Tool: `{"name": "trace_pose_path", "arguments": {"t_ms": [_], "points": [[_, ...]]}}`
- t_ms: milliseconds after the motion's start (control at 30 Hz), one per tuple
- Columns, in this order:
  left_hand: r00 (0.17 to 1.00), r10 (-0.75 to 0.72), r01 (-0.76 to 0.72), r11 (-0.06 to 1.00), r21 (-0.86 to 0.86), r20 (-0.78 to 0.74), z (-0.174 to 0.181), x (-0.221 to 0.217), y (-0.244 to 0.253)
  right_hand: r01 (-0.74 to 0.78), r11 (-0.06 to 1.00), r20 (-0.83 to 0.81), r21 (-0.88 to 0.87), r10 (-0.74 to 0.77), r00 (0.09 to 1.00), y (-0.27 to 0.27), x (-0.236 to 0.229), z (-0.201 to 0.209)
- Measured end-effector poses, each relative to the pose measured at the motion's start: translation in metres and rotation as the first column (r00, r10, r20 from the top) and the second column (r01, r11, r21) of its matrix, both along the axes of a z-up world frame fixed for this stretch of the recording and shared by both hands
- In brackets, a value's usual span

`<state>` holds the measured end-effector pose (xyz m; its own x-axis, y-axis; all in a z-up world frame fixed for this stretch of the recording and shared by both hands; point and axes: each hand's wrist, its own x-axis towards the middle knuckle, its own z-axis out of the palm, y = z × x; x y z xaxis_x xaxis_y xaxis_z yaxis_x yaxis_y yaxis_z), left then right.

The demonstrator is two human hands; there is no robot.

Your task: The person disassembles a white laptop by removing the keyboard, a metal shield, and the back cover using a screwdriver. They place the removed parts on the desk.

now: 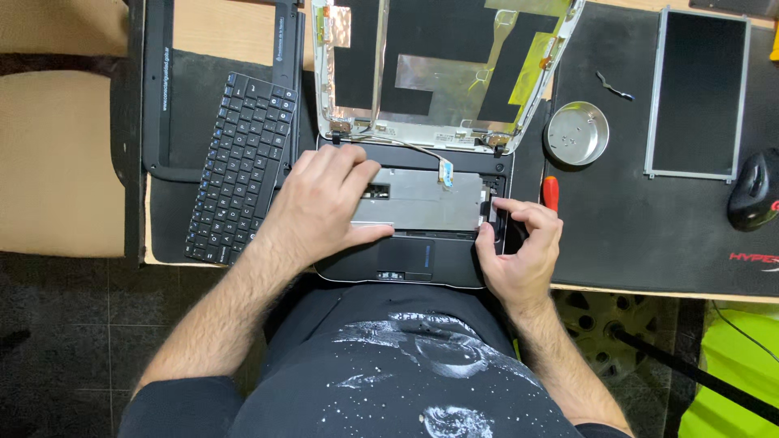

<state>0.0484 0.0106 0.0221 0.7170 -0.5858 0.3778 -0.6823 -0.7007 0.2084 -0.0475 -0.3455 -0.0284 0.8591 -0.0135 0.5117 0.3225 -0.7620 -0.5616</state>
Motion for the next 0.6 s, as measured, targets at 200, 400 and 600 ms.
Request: {"name": "trace_pose_path", "arguments": {"t_ms": [200,400,600], "points": [[1.000,-0.003,0.001,0.996,-0.090,-0.031,0.004,-0.011,0.002,-0.028,1.000,0.005,0.001,0.028,1.000,0.001,0.004,0.005],[0.999,-0.003,-0.003,0.990,-0.138,-0.044,0.018,-0.025,0.003,-0.084,0.990,0.052,0.115,0.078,0.996,-0.003,0.002,0.012],[0.988,-0.016,-0.023,0.970,-0.244,-0.155,0.038,-0.048,0.012,-0.036,0.714,-0.306,0.699,0.345,0.887,-0.010,-0.031,0.009]]}}
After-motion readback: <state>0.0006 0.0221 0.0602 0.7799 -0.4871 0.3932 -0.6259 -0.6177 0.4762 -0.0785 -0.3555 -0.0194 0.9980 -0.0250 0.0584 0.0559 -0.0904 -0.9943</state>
